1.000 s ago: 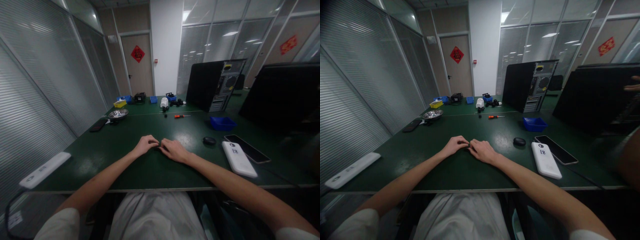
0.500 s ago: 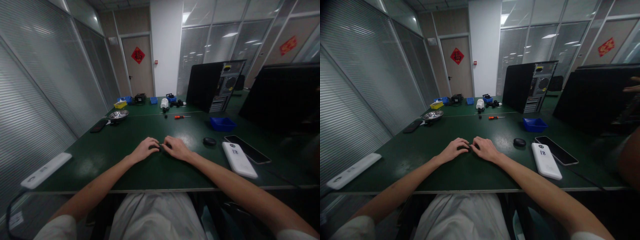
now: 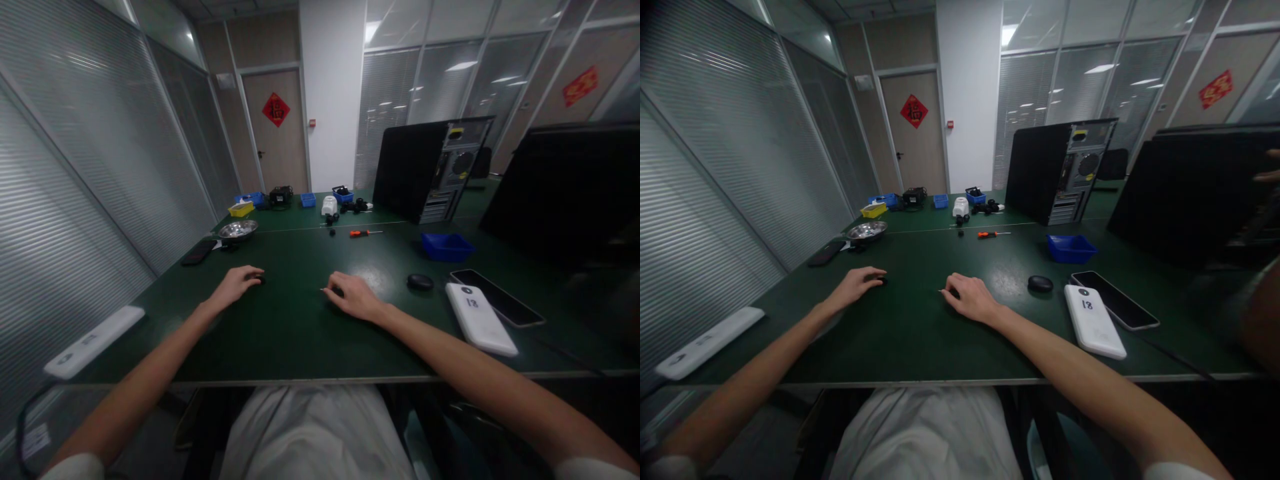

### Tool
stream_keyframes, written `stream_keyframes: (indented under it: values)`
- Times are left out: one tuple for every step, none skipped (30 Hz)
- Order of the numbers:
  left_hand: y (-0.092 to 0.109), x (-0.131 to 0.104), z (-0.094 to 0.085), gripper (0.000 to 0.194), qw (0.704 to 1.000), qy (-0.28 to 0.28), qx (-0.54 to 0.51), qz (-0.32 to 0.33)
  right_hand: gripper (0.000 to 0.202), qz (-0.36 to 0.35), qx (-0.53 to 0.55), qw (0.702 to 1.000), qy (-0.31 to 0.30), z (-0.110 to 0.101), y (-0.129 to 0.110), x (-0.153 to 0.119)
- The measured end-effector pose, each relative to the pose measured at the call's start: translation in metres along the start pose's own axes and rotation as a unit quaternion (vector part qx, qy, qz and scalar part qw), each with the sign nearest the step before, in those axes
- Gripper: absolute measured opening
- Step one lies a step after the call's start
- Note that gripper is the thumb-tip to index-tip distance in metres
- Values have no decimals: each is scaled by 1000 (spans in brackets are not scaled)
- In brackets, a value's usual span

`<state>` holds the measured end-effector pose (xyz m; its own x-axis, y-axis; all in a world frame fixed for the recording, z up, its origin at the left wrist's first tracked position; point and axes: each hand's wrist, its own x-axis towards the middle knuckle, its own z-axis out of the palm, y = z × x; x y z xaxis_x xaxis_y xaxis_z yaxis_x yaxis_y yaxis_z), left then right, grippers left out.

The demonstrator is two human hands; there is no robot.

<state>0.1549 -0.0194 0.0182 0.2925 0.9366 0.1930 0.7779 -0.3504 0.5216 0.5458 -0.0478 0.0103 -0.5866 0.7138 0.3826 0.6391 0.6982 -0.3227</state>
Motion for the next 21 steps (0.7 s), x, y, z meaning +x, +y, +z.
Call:
stream_keyframes:
  values:
    - [-23,-6,-16,40,999,24,31,-38,19,-1,1,1000,-2,0,0,0]
    - [-46,-13,-32,40,994,47,62,-73,18,-2,3,1000,-4,0,-1,0]
    - [-68,-20,-46,39,988,71,90,-99,18,-3,4,1000,-5,1,-1,0]
    - [-88,-28,-59,37,982,92,119,-116,18,-3,5,1000,-6,1,-1,0]
    - [-106,-35,-69,35,974,108,149,-132,18,-4,5,1000,-5,2,-1,0]
    - [-120,-42,-78,34,965,122,178,-149,18,-6,5,1000,-5,2,-1,0]
    - [-132,-48,-84,32,956,133,204,-163,19,-7,5,1000,-4,3,0,0]
    - [-140,-53,-88,31,947,143,227,-177,19,-9,4,1000,-4,3,0,0]
    - [-147,-57,-90,30,938,152,248,-187,19,-10,5,1000,-4,4,0,0]
    - [-152,-59,-91,29,931,161,264,-194,19,-10,4,1000,-5,4,1,0]
    - [-155,-60,-91,28,925,167,277,-199,19,-9,4,1000,-6,4,1,0]
    - [-158,-60,-90,26,921,171,286,-204,19,-9,5,1000,-7,4,1,0]
    - [-159,-60,-90,26,918,171,291,-207,19,-8,5,1000,-7,4,1,0]
    - [-161,-59,-89,26,918,169,291,-209,19,-9,6,1000,-7,4,1,0]
    - [-162,-58,-89,27,920,167,284,-212,19,-11,6,1000,-6,4,1,0]
    - [-164,-58,-89,30,923,165,274,-215,19,-13,7,1000,-6,4,0,0]
    - [-165,-58,-90,32,926,164,262,-218,19,-14,7,1000,-5,4,0,0]
    - [-166,-58,-90,34,929,163,250,-220,19,-15,7,1000,-3,4,0,0]
    - [-167,-58,-91,35,931,161,240,-223,19,-16,7,1000,-3,4,0,0]
    - [-167,-58,-93,35,932,160,233,-228,19,-15,7,1000,-1,4,0,0]
    - [-168,-58,-94,34,932,158,230,-232,18,-14,7,1000,-1,4,0,0]
